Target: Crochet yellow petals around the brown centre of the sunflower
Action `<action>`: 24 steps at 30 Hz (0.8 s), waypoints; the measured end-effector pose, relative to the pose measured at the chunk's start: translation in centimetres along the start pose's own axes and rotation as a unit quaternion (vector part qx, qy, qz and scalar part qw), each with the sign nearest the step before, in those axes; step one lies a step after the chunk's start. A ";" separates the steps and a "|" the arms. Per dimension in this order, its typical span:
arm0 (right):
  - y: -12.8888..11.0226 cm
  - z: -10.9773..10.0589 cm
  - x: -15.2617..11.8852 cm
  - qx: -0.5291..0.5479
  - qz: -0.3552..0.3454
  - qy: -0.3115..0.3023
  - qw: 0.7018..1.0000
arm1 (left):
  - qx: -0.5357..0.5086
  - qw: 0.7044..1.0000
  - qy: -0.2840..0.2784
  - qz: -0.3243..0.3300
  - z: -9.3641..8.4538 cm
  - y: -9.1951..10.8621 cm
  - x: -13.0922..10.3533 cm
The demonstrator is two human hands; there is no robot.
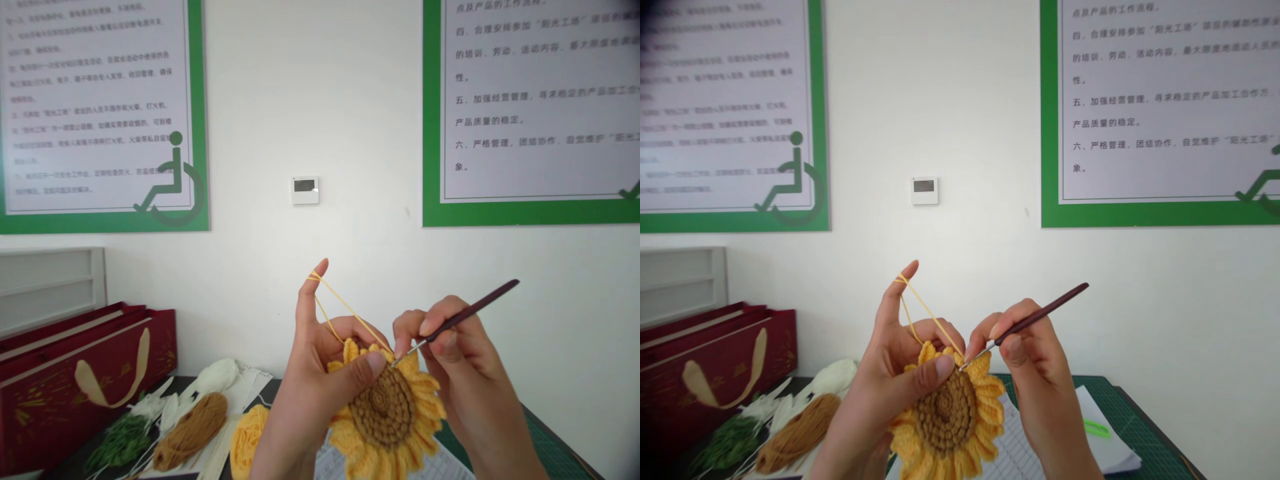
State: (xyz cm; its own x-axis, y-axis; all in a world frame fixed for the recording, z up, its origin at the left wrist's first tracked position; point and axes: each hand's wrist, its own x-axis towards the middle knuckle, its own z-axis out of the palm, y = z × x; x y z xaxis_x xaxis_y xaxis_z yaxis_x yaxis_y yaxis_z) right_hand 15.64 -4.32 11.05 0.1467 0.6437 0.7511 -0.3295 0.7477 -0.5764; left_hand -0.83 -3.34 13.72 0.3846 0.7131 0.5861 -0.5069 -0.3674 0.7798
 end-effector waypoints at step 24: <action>-1.8 -0.6 -0.4 -0.205 -0.220 -0.092 0.949 | -0.006 1.000 0.022 0.002 -0.2 -0.3 0.1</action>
State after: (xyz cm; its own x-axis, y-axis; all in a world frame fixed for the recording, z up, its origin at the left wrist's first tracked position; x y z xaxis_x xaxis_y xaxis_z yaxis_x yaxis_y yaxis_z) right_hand 16.72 -5.85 11.62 0.0089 0.2428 0.9700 0.1233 0.9624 -0.2421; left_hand -0.74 -3.04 13.52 0.3485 0.7380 0.5779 -0.5182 -0.3621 0.7749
